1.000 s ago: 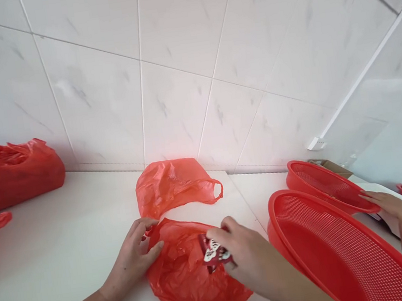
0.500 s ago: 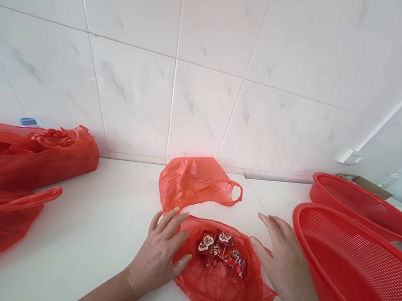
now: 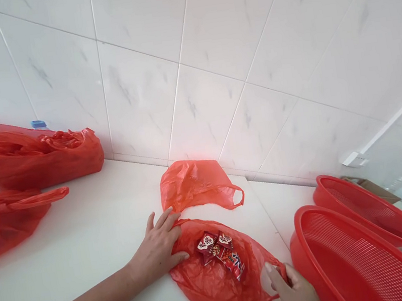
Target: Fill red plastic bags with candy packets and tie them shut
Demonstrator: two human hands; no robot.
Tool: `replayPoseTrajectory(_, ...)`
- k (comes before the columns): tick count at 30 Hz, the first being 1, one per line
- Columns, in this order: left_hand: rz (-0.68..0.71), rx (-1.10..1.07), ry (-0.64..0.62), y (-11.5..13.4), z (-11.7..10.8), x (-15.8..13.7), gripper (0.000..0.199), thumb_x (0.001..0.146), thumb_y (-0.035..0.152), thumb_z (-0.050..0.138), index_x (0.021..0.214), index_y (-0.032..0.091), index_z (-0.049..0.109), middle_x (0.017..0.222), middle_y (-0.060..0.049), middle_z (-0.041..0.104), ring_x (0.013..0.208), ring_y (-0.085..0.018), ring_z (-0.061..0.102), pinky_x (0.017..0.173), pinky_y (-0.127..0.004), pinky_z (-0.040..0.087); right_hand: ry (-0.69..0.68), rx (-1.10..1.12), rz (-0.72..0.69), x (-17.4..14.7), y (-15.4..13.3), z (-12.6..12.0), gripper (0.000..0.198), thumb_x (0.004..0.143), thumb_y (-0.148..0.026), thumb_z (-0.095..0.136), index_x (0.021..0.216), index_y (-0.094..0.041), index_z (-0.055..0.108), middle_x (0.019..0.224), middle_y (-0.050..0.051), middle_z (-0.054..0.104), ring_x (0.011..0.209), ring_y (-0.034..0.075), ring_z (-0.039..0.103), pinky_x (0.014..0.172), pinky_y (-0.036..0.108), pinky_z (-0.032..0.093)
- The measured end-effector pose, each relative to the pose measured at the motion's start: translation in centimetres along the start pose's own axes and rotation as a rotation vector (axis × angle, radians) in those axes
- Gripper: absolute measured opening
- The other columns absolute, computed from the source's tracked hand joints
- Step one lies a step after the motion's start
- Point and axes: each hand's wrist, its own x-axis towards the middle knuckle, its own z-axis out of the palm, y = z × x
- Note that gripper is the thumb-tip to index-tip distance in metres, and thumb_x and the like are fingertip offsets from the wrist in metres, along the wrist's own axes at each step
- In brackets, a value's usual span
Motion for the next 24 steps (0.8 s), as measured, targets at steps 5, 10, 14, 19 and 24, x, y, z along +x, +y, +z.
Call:
replayPoseTrajectory(5,0.045,-0.131,0.122,-0.3,-1.8,0.7,0.007,0.085,0.023,0.053,0.079,0.021,0.057,0.114,-0.007,0.061,0.115,-0.027,0.05,0.105,-0.059,0.022,0.133,0.466,-0.112,1.1,-3.8,-2.3,0.037,0.071,-0.057,0.064,0.066,-0.02,0.059,0.069,0.0,0.061,0.067,0.015,0.056,0.065,0.025,0.049)
replayPoseTrajectory(10,-0.089,-0.212,0.212,-1.0,-4.0,1.7,0.024,0.09,0.027,0.039,0.069,0.022,0.048,0.081,-0.004,0.057,0.074,-0.018,0.052,0.071,-0.033,0.043,0.27,0.761,-0.215,2.9,-7.9,-3.4,0.026,0.069,-0.043,0.073,0.079,-0.022,0.063,0.081,-0.001,0.061,0.066,0.012,0.056,0.061,0.022,0.051)
replayPoseTrajectory(14,-0.291,-0.293,0.312,-1.1,-6.3,2.4,0.026,0.092,0.035,0.036,0.069,0.023,0.036,0.063,0.004,0.044,0.053,-0.014,0.042,0.049,-0.024,0.035,0.277,1.023,-0.306,3.6,-11.0,-3.7,0.023,0.067,-0.035,0.075,0.076,-0.019,0.062,0.08,-0.002,0.058,0.067,0.01,0.054,0.059,0.02,0.05)
replayPoseTrajectory(19,-0.379,-0.606,0.393,0.5,-9.5,3.5,0.02,0.089,0.037,0.044,0.075,0.023,0.038,0.062,0.006,0.047,0.056,-0.011,0.048,0.052,-0.021,0.04,0.257,1.162,-0.385,3.8,-13.6,-3.6,0.023,0.064,-0.029,0.078,0.078,-0.019,0.063,0.081,-0.001,0.058,0.071,0.009,0.053,0.057,0.016,0.047)
replayPoseTrajectory(24,-0.338,-0.916,0.198,1.8,-11.7,3.8,0.007,0.079,0.027,0.055,0.082,0.022,0.05,0.064,0.006,0.051,0.057,-0.01,0.048,0.054,-0.021,0.04,0.235,1.148,-0.322,4.7,-13.8,-3.2,0.031,0.059,-0.036,0.08,0.081,-0.019,0.066,0.081,0.0,0.061,0.071,0.009,0.055,0.058,0.013,0.048)
